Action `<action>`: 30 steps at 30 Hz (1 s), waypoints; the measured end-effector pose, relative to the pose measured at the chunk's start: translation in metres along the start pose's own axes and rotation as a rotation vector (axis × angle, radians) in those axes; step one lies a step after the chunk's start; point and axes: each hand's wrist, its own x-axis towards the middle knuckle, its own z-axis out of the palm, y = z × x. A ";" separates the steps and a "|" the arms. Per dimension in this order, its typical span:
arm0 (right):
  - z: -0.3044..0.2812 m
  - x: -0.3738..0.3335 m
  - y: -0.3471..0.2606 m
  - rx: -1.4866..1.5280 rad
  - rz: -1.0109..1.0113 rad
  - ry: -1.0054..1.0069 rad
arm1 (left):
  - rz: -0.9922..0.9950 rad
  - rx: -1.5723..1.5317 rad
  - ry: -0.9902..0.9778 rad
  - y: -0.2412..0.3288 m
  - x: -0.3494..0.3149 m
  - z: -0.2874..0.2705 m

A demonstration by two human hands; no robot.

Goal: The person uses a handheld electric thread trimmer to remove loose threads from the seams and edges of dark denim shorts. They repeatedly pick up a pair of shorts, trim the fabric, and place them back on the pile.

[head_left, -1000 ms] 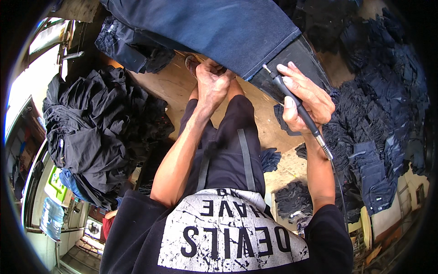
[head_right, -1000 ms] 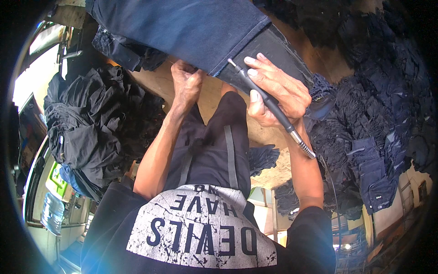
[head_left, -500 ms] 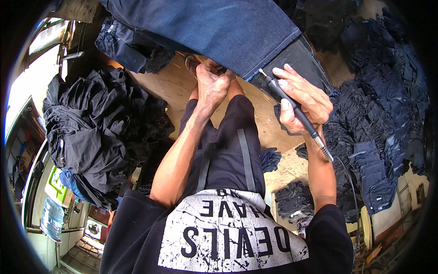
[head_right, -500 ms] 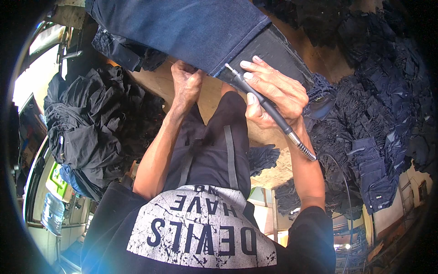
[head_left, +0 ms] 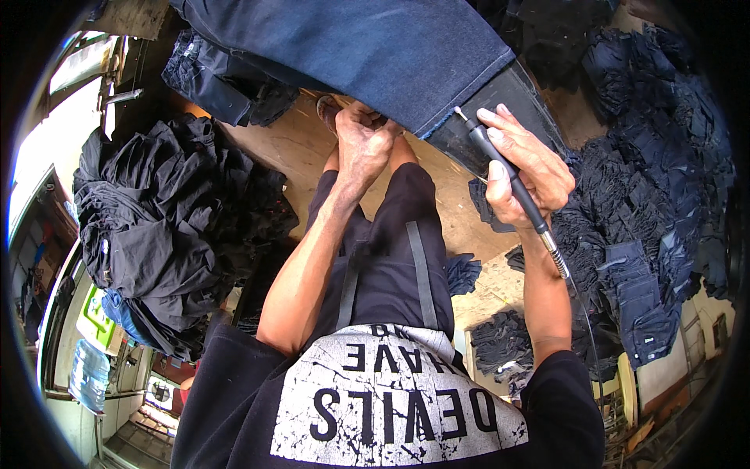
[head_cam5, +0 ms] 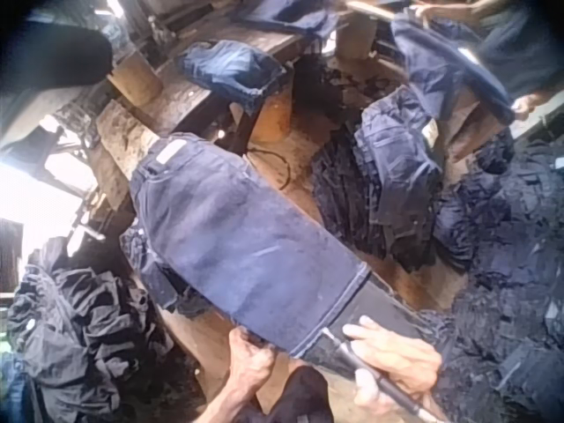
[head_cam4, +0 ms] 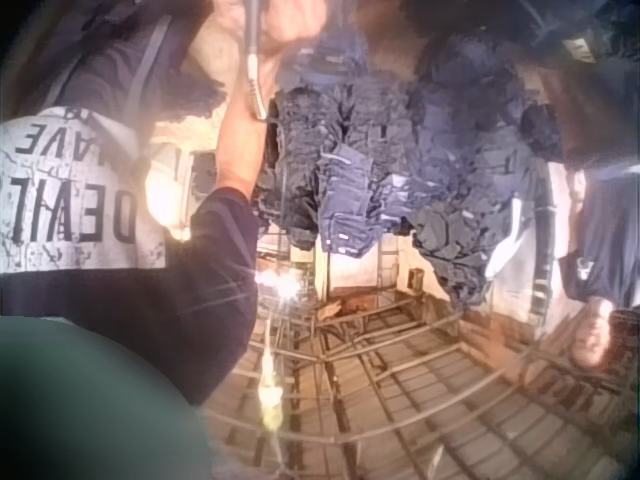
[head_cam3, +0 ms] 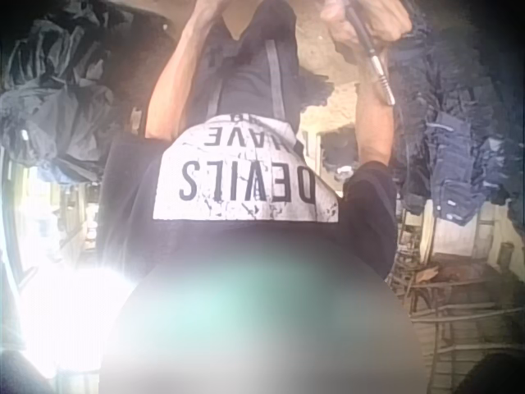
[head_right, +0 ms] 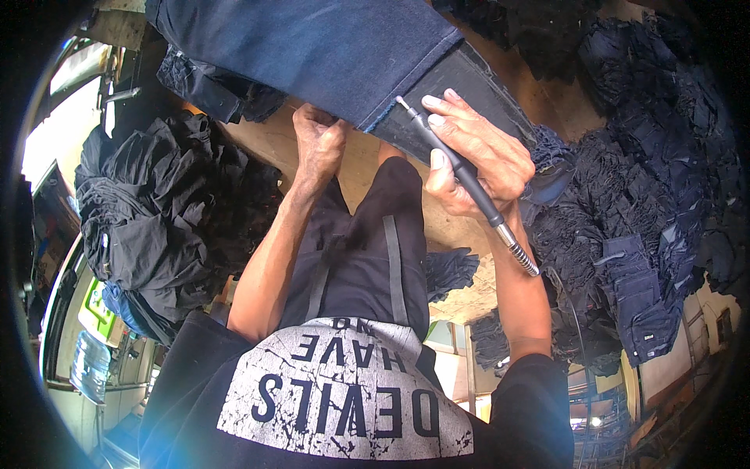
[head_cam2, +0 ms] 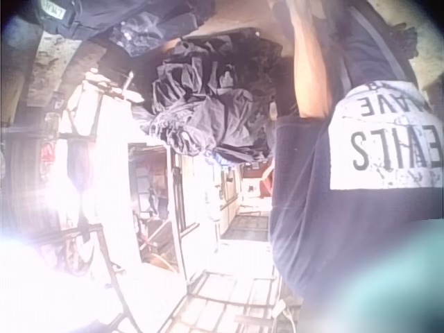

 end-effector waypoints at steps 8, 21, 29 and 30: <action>0.000 -0.001 0.001 -0.006 0.037 0.030 | -0.062 0.176 -0.071 0.002 0.002 -0.007; -0.001 0.002 0.000 -0.036 0.061 0.069 | 0.004 0.095 -0.020 -0.008 0.004 -0.003; -0.001 0.001 0.004 -0.057 0.078 0.102 | -0.036 0.204 -0.081 -0.008 0.007 -0.011; -0.001 0.000 0.005 -0.060 0.081 0.112 | -0.035 0.205 -0.087 -0.009 0.007 -0.012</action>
